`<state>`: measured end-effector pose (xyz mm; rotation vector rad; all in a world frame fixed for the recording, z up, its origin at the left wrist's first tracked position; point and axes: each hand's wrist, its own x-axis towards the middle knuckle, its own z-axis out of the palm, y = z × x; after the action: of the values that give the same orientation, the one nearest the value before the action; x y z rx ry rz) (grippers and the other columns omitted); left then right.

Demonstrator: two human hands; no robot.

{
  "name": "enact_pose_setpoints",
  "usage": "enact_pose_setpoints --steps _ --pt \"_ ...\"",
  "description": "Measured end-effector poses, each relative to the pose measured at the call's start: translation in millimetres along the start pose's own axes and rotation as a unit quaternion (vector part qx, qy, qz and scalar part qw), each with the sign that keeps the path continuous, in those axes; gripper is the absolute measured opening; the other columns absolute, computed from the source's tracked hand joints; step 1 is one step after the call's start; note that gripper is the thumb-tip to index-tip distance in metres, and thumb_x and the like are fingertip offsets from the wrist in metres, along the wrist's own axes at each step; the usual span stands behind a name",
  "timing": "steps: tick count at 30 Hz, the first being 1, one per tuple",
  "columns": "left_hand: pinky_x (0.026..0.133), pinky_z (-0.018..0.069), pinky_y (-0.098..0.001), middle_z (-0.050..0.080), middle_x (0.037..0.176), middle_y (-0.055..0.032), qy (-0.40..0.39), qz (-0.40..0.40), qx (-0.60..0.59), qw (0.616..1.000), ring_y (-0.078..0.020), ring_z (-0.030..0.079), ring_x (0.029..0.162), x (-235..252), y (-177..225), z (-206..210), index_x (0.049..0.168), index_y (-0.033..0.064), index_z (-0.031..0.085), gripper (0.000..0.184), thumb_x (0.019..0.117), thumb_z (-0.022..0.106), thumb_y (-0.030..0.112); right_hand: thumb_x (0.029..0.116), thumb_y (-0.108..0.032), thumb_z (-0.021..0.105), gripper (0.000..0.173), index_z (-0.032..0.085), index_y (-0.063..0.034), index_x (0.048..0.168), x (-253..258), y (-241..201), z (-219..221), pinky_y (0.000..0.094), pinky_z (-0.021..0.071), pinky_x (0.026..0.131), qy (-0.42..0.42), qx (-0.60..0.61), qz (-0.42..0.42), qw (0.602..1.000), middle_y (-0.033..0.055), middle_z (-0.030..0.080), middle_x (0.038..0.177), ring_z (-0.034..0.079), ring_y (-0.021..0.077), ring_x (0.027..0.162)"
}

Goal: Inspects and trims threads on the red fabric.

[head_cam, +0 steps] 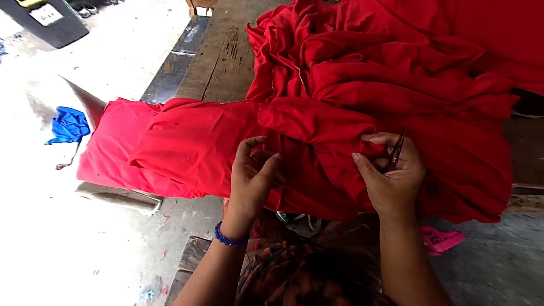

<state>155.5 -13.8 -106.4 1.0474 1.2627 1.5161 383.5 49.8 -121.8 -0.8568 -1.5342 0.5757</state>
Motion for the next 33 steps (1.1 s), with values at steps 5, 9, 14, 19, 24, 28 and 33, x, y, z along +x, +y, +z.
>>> enact_pose_setpoints --steps 5,9,14,19,24,28,33 --pt "0.047 0.0528 -0.0232 0.064 0.086 -0.0029 0.073 0.113 0.197 0.971 -0.0059 0.058 0.054 37.2 -0.2 -7.0 0.135 -0.0002 0.057 0.041 0.1005 0.064 0.020 0.0792 0.010 0.066 0.023 0.064 -0.0044 0.097 -2.8 2.1 0.7 0.0090 0.0401 0.052 0.036 -0.066 -0.042 0.996 -0.0018 0.068 0.100 0.052 -0.0058 0.065" --pt "0.046 0.0526 -0.0236 0.068 0.078 -0.0032 0.049 0.080 0.211 0.973 -0.0067 0.061 0.052 60.2 4.7 -10.6 0.107 0.0021 0.069 0.017 0.0953 0.071 0.014 0.0781 0.010 0.064 0.020 0.061 -0.0081 0.088 4.8 1.2 -4.5 0.0120 0.0464 0.061 0.100 -0.063 -0.085 0.989 -0.0026 0.067 0.098 0.059 -0.0019 0.078" --pt "0.061 0.0537 -0.0171 0.060 0.094 -0.0059 0.012 0.287 0.135 0.948 -0.0047 0.059 0.070 18.1 -14.1 -0.1 0.097 -0.0015 0.068 0.009 0.0884 0.069 -0.003 0.0858 0.008 0.063 0.019 0.061 -0.0056 0.099 13.7 -4.5 -14.4 0.0144 0.0443 0.056 0.202 -0.050 -0.039 0.977 -0.0039 0.063 0.095 0.054 -0.0014 0.068" --pt "0.069 0.0567 -0.0168 0.058 0.093 -0.0074 0.014 0.357 0.126 0.925 -0.0045 0.061 0.076 -7.7 -26.5 14.0 0.098 -0.0052 0.071 0.012 0.0864 0.068 -0.006 0.0988 -0.016 0.067 0.013 0.066 -0.0234 0.110 -8.7 -53.1 4.8 0.0104 0.0438 0.053 0.067 0.019 -0.058 0.996 -0.0168 0.063 0.092 0.051 -0.0079 0.063" --pt "0.078 0.0492 -0.0164 0.057 0.092 -0.0074 0.024 0.441 0.174 0.880 -0.0078 0.057 0.086 -12.9 -30.8 22.5 0.097 -0.0024 0.072 0.009 0.0886 0.070 -0.003 0.0897 -0.015 0.079 0.034 0.062 -0.0133 0.118 -24.5 -62.1 36.1 0.0091 0.0419 0.049 -0.055 0.158 0.075 0.983 -0.0092 0.065 0.090 0.047 -0.0067 0.057" --pt "0.078 0.0543 -0.0181 0.058 0.096 -0.0068 0.015 0.403 0.115 0.908 -0.0070 0.060 0.088 -18.6 -38.7 28.1 0.099 -0.0026 0.071 0.014 0.0857 0.070 -0.005 0.0902 -0.001 0.073 0.022 0.068 -0.0129 0.108 -26.3 -61.6 36.4 0.0129 0.0446 0.046 -0.027 0.193 0.156 0.968 -0.0050 0.067 0.082 0.050 -0.0018 0.053" --pt "0.082 0.0625 -0.0287 0.059 0.109 0.0044 -0.005 0.268 -0.091 0.959 -0.0069 0.066 0.094 -22.1 -36.7 25.5 0.111 0.0151 0.061 0.028 0.0915 0.065 -0.003 0.0929 0.002 0.067 0.016 0.071 -0.0119 0.100 -23.7 -61.4 31.7 0.0123 0.0402 0.044 -0.001 0.284 0.180 0.942 0.0005 0.070 0.094 0.048 -0.0019 0.052"
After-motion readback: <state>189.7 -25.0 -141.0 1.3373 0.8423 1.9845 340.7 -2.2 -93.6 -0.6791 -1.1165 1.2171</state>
